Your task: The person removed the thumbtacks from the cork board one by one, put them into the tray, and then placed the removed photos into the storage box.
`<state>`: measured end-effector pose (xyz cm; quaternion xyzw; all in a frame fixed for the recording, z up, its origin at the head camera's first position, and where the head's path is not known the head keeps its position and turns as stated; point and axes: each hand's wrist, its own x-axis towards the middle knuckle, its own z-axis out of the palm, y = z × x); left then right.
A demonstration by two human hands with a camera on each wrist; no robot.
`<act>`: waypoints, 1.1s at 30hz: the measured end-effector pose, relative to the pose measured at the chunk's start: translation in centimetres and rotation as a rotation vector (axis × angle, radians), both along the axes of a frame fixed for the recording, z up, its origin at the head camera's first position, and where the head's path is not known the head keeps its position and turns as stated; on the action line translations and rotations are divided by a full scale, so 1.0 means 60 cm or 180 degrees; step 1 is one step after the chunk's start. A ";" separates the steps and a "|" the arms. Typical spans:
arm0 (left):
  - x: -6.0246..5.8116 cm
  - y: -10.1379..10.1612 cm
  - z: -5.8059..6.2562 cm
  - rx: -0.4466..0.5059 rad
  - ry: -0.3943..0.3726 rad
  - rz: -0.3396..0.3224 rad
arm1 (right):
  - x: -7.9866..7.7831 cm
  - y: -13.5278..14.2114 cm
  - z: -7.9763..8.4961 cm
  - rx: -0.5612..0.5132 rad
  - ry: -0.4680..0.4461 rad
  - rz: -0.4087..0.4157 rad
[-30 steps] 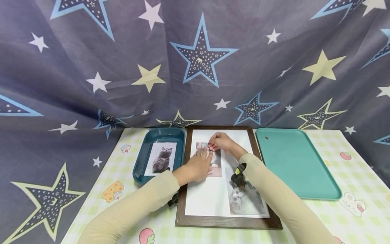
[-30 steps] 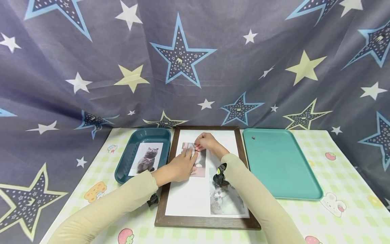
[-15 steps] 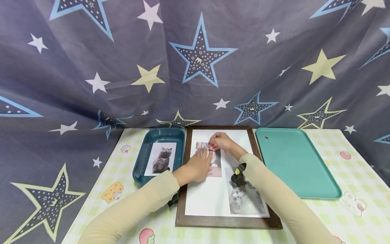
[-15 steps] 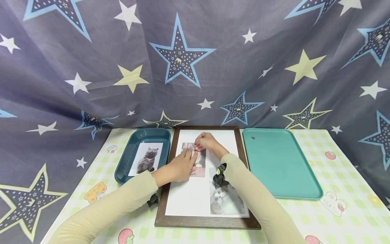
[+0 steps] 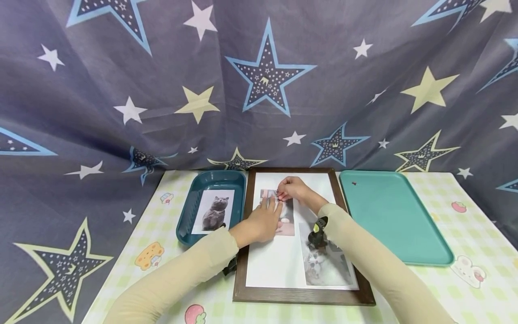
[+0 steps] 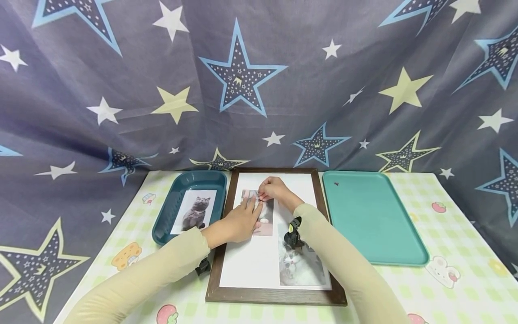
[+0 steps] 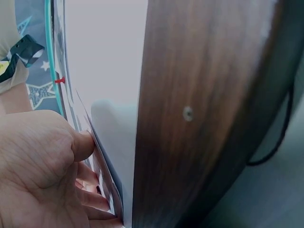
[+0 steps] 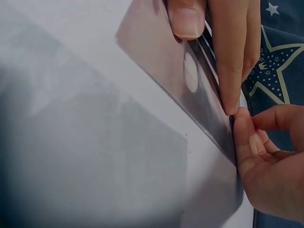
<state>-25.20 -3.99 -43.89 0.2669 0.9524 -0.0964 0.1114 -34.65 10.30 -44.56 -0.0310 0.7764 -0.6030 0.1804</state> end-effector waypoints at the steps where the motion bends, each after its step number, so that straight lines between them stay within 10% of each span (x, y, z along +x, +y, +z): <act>1: 0.000 0.000 0.001 -0.0001 0.0005 0.0001 | 0.000 -0.001 0.001 0.0005 0.0013 -0.0003; 33: -0.002 0.002 -0.003 -0.0120 0.0069 -0.0031 | -0.005 0.007 -0.001 -0.0080 0.0071 0.0180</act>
